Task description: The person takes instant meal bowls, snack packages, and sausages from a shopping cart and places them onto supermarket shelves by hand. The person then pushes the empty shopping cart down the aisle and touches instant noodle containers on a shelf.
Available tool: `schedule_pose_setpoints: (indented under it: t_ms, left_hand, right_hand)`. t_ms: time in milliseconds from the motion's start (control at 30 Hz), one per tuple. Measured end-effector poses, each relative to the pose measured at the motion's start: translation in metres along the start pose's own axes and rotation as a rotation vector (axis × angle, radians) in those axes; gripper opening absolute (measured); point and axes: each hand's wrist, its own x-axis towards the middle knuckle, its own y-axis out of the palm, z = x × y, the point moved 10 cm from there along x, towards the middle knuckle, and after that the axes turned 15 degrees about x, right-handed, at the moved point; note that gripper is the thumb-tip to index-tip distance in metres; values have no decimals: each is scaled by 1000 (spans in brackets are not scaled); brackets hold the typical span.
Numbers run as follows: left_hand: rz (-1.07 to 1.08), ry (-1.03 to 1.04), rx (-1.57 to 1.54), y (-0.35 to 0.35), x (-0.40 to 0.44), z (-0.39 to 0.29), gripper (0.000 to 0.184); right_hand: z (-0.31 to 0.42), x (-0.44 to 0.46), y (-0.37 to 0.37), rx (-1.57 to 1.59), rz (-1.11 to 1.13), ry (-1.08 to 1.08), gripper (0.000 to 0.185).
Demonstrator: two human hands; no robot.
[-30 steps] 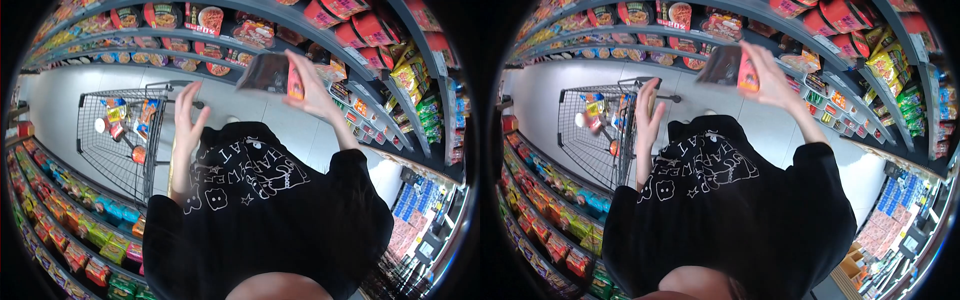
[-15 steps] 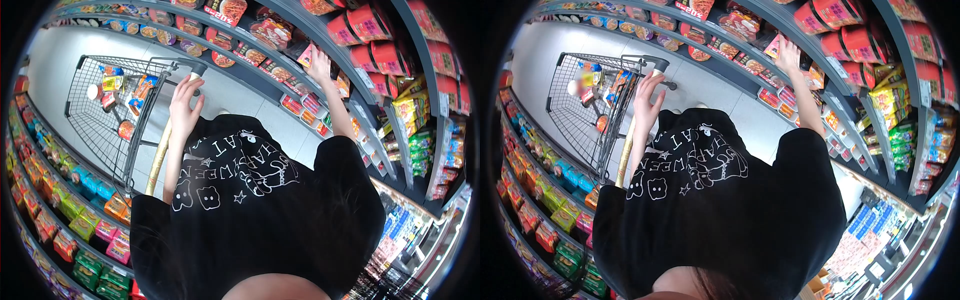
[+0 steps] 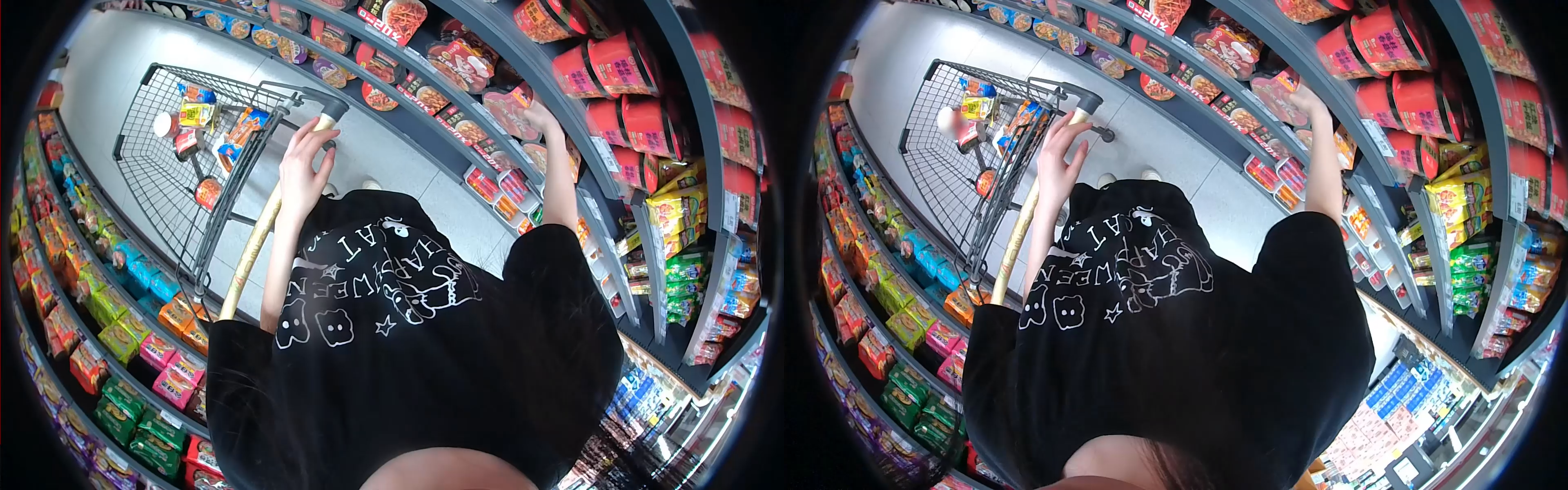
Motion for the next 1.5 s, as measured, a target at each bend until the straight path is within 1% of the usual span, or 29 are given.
schedule_pose_setpoints:
  t_ms: [67, 100, 133, 200, 233, 267, 333, 367, 467, 667, 733, 767, 800, 833, 867, 933, 967, 1033, 1067, 1133, 1167, 1200, 1233, 1400, 1500]
  left_hand:
    - [-4, -11, 3, 0, -1, 0, 24]
    - [-3, -22, -4, 1, -1, 1, 24]
    - [5, -30, -10, 1, -2, 3, 24]
    - [3, -28, -2, 1, -1, 2, 24]
    - [1, -19, 2, 1, -1, 0, 24]
    - [0, -26, 6, 1, -3, 0, 24]
    - [-3, -13, 16, 2, 0, -1, 23]
    - [0, -7, 17, 3, 0, -2, 23]
    - [-1, -26, 21, 4, 1, 0, 23]
    - [-12, -57, 33, 1, -2, -2, 23]
    - [-28, -56, 25, 0, -1, -2, 23]
    - [-37, -66, 30, -1, -2, -2, 23]
    - [-37, -70, 17, -1, -2, -3, 22]
    - [-38, -73, 4, -1, -3, -3, 22]
    - [-49, -87, 14, -3, -4, -2, 22]
    - [-55, -65, -2, -3, -6, -2, 21]
    - [-62, -61, -5, -4, -7, -2, 21]
    - [-50, -88, -10, -4, -10, 2, 21]
    - [-48, -88, -16, -3, -12, 1, 21]
    - [-59, -104, -21, -5, -14, 4, 21]
    - [-50, -104, -28, -4, -13, 3, 21]
    - [-41, -103, -35, -2, -13, 2, 21]
    - [-53, -115, -37, -3, -13, 3, 21]
    - [-50, -109, -17, -3, -16, 3, 21]
    - [-58, -98, -1, -4, -16, 3, 21]
  right_hand:
    - [13, -18, -7, -63, -135, -11, 81]
    - [39, -42, -24, -138, -263, 0, 78]
    - [41, -47, -23, -138, -258, -6, 78]
    - [17, -55, -26, 8, -313, 242, 69]
    - [10, -59, -36, -16, -406, 303, 57]
    - [4, -53, -37, -16, -401, 296, 57]
    - [-26, -36, -13, 6, -160, 406, 50]
    - [-33, -28, -5, 9, -102, 401, 50]
    - [-32, 0, 0, 0, -115, 243, 50]
    - [-15, 42, 3, -34, -108, 67, 50]
    - [14, 53, 7, -105, -155, -62, 50]
    - [38, 48, 10, -221, -262, -167, 54]
    - [62, 44, 7, 150, -280, -218, 60]
    - [78, 41, 12, 290, -323, -235, 70]
    - [103, 34, 16, 287, -196, -132, 84]
    - [134, 36, 29, 135, -32, -73, 95]
    - [139, 42, 36, 139, -22, -97, 95]
    - [136, 57, 39, 223, -143, -155, 97]
    - [123, 66, 43, 229, -155, -63, 99]
    - [117, 80, 48, 249, -169, -61, 89]
    - [94, 97, 61, 241, -164, -75, 89]
    - [64, 121, 81, 298, -181, -119, 76]
    - [53, 136, 88, 355, -196, -163, 65]
    - [82, 93, 36, 267, -223, -138, 62]
    - [99, 74, 18, 167, -267, -148, 60]
